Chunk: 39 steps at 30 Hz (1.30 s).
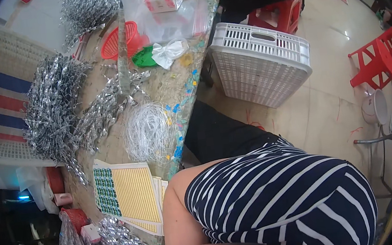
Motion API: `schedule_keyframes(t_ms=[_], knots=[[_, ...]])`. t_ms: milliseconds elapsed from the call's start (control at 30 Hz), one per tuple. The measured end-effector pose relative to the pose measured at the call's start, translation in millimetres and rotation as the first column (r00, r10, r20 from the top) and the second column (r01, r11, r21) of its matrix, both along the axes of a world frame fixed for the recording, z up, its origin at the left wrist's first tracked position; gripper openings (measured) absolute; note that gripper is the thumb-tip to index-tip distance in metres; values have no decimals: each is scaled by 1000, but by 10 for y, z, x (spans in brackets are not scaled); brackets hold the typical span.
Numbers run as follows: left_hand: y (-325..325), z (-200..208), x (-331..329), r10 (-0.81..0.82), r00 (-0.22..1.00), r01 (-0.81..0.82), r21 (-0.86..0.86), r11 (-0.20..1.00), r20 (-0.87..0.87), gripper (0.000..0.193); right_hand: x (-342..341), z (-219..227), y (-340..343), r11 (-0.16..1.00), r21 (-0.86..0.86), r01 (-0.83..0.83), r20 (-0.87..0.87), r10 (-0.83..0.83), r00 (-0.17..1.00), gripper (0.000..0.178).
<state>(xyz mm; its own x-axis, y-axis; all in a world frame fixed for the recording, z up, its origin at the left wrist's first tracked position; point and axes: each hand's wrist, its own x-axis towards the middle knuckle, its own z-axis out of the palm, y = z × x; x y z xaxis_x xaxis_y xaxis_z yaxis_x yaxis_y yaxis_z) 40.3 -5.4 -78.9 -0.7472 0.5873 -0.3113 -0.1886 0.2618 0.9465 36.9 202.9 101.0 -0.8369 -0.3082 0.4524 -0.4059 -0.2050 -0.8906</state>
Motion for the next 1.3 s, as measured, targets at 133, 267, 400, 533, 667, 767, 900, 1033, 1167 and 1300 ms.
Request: schedule_keyframes(t_ms=[133, 267, 400, 533, 667, 767, 900, 1033, 1167, 1300], knots=[[-52, -44, -7, 19, 1000, -19, -2, 1000, -1, 23, 8, -45, 1, 1000, 7, 9, 34, -9, 999, 24], [-113, -67, -24, 39, 999, -39, -10, 999, -8, 24, 21, -81, -4, 1000, 7, 17, 61, -18, 998, 24], [-155, -87, -23, 60, 998, -60, -23, 998, -13, 25, 47, -125, 17, 1000, 3, 23, 93, -23, 995, 23], [-184, -99, -32, 83, 996, -83, -32, 996, -19, 26, 74, -163, 45, 1000, 4, 27, 123, -27, 992, 23], [-211, -104, -41, 105, 994, -106, -37, 994, -27, 27, 107, -194, 68, 999, 8, 31, 151, -31, 988, 23], [-233, -93, -41, 122, 992, -123, -40, 992, -33, 28, 138, -219, 79, 999, 12, 33, 173, -34, 984, 23], [-270, -81, -39, 153, 987, -154, -41, 987, -43, 29, 180, -250, 88, 999, 20, 27, 199, -30, 980, 23], [-284, -81, -13, 199, 979, -201, -35, 979, -53, 30, 223, -277, 117, 999, 34, 6, 222, -13, 975, 23], [-320, -78, 16, 257, 964, -260, -29, 965, -65, 31, 252, -288, 129, 998, 48, -30, 245, 17, 969, 23], [-441, -46, 63, 362, 928, -365, -25, 931, -90, 32, 199, -267, 73, 992, 56, -115, 255, 97, 962, 23]])
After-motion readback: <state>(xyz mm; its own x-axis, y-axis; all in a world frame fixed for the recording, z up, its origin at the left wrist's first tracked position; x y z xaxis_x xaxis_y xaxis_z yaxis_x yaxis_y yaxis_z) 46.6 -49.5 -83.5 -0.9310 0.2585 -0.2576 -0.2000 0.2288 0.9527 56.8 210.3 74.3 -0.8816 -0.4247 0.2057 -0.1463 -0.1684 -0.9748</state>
